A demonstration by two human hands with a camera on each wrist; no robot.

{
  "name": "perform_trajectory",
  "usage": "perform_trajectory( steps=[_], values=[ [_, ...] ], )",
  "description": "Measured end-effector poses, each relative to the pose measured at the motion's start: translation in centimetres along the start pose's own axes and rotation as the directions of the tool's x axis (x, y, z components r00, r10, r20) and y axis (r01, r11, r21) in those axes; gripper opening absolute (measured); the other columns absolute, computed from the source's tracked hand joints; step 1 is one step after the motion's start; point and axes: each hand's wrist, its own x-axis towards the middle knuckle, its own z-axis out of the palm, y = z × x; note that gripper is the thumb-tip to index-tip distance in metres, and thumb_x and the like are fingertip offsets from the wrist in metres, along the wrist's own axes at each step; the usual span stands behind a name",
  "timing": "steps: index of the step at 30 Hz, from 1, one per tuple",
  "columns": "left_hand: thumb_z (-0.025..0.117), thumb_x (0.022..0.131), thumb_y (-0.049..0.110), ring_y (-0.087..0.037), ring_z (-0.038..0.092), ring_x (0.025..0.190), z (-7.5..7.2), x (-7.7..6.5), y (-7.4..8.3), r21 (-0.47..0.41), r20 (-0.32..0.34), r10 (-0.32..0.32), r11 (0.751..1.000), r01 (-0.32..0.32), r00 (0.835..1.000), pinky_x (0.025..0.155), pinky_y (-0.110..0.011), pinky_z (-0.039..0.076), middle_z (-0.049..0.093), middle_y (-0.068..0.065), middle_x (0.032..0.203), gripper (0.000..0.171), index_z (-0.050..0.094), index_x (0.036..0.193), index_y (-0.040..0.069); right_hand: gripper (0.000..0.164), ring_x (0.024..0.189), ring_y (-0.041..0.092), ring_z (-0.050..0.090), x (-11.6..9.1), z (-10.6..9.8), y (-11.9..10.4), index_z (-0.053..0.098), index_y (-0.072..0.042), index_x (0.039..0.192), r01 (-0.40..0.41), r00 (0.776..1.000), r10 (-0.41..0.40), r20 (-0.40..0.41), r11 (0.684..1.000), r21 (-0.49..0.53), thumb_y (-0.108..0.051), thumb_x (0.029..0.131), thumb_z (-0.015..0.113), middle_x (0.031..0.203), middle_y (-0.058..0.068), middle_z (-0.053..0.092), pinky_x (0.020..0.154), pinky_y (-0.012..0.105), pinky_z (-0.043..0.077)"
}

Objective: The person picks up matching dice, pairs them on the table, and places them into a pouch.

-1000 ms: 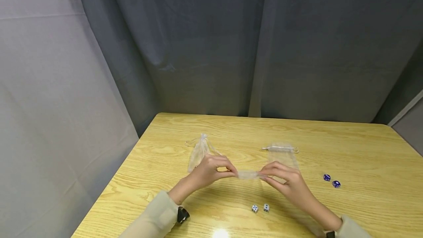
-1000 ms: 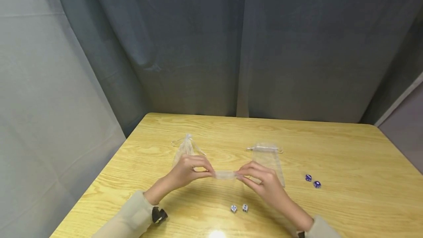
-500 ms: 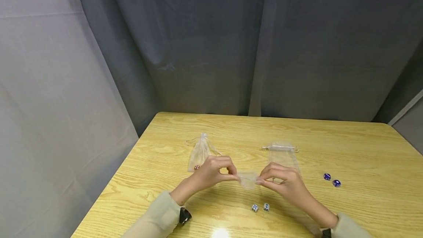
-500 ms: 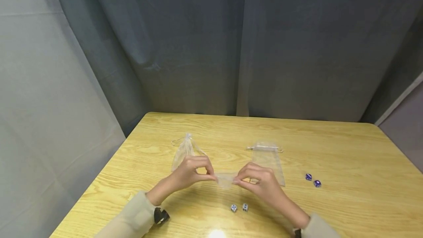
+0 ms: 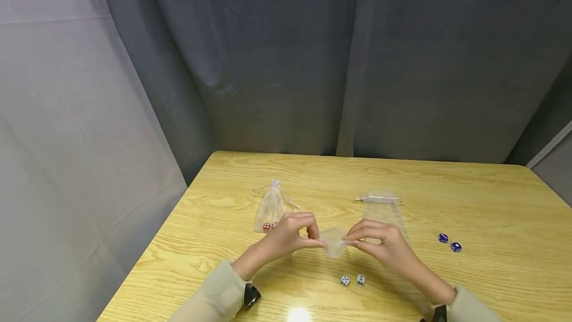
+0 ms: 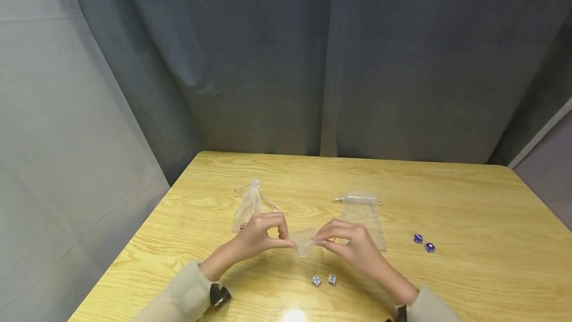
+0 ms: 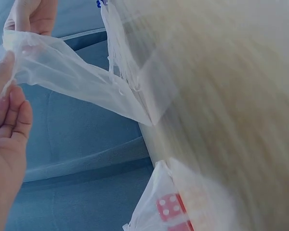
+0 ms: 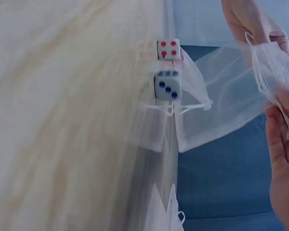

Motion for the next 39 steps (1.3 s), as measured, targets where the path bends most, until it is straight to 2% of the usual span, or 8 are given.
perform_trajectory(
  steps=[4, 10, 19, 24, 28, 31, 35, 39],
  values=[
    [0.084, 0.073, 0.011, -0.004, 0.059, 0.064, 0.3, 0.0, -0.1, -0.048, -0.016, -0.045, 0.998, 0.045, 0.999, 0.065, -0.006, 0.049, 0.066, -0.001, 0.068, 0.026, 0.059, 0.071, 0.009, 0.028, 0.092, 0.005, 0.068, -0.2, -0.3, 0.1, 0.078, -0.012, 0.098, -0.031, 0.999, 0.030, -0.014, 0.999, -0.025, 0.005, 0.076, 0.077, 0.095, -0.004, 0.075, 0.080, 0.014, 0.056],
    [0.084, 0.073, 0.010, -0.005, 0.059, 0.065, 0.6, 0.0, -0.2, -0.080, -0.042, -0.090, 0.993, 0.086, 0.995, 0.064, -0.007, 0.047, 0.065, -0.002, 0.068, 0.026, 0.058, 0.071, 0.009, 0.039, 0.102, -0.002, 0.064, -0.3, -0.4, 0.0, 0.074, -0.008, 0.109, -0.038, 0.999, 0.036, -0.040, 0.997, -0.066, 0.004, 0.072, 0.080, 0.103, 0.005, 0.073, 0.090, 0.008, 0.049],
    [0.084, 0.073, 0.012, -0.004, 0.057, 0.063, 0.4, -0.2, -0.2, -0.047, -0.072, -0.117, 0.992, 0.113, 0.991, 0.064, -0.008, 0.046, 0.065, 0.000, 0.068, 0.026, 0.058, 0.071, 0.010, 0.041, 0.112, -0.006, 0.057, -1.4, -1.8, -0.1, 0.069, -0.004, 0.117, -0.164, 0.985, 0.165, -0.047, 0.986, 0.027, 0.006, 0.079, 0.075, 0.115, 0.002, 0.069, 0.099, 0.004, 0.042],
    [0.084, 0.074, 0.012, -0.004, 0.057, 0.064, 0.1, -0.2, -0.2, -0.045, -0.072, -0.129, 0.991, 0.126, 0.989, 0.064, -0.009, 0.046, 0.065, 0.000, 0.069, 0.026, 0.058, 0.072, 0.010, 0.039, 0.112, -0.006, 0.058, -2.3, -2.8, 0.3, 0.069, -0.005, 0.117, -0.237, 0.970, 0.237, -0.052, 0.971, 0.020, 0.005, 0.080, 0.074, 0.116, -0.009, 0.066, 0.097, 0.005, 0.045],
    [0.083, 0.074, 0.011, -0.005, 0.058, 0.064, 0.0, -0.3, -0.2, -0.056, -0.071, -0.136, 0.990, 0.132, 0.988, 0.063, -0.009, 0.046, 0.065, -0.001, 0.069, 0.025, 0.058, 0.072, 0.010, 0.036, 0.110, -0.007, 0.059, -2.8, -3.0, 0.6, 0.070, -0.006, 0.116, -0.262, 0.964, 0.262, -0.044, 0.965, -0.003, 0.003, 0.081, 0.074, 0.115, -0.008, 0.067, 0.096, 0.005, 0.044],
    [0.083, 0.074, 0.011, -0.005, 0.059, 0.065, 0.0, -0.3, -0.2, -0.060, -0.072, -0.135, 0.990, 0.131, 0.988, 0.063, -0.009, 0.047, 0.065, -0.001, 0.069, 0.026, 0.057, 0.072, 0.010, 0.036, 0.107, -0.007, 0.059, -2.9, -2.7, 0.6, 0.072, -0.010, 0.113, -0.219, 0.976, 0.217, -0.030, 0.974, -0.060, 0.000, 0.079, 0.077, 0.111, -0.006, 0.070, 0.095, 0.003, 0.044],
    [0.083, 0.075, 0.011, -0.006, 0.060, 0.065, -0.1, -0.2, -0.3, -0.052, -0.076, -0.127, 0.991, 0.123, 0.989, 0.063, -0.009, 0.047, 0.065, -0.001, 0.069, 0.027, 0.056, 0.072, 0.010, 0.038, 0.101, -0.001, 0.064, -2.9, -2.1, 0.6, 0.074, -0.013, 0.110, -0.064, 0.997, 0.069, 0.034, 0.992, -0.113, -0.002, 0.074, 0.081, 0.104, -0.002, 0.073, 0.091, 0.006, 0.047],
    [0.083, 0.074, 0.011, -0.006, 0.061, 0.065, -0.1, -0.2, -0.3, -0.044, -0.076, -0.116, 0.993, 0.113, 0.990, 0.064, -0.008, 0.048, 0.064, -0.001, 0.069, 0.028, 0.056, 0.072, 0.010, 0.040, 0.097, 0.007, 0.067, -2.9, -1.6, 0.7, 0.073, -0.009, 0.111, 0.053, 0.988, -0.043, 0.151, 0.997, -0.061, -0.003, 0.073, 0.082, 0.103, 0.001, 0.073, 0.086, 0.012, 0.053]
  ],
)
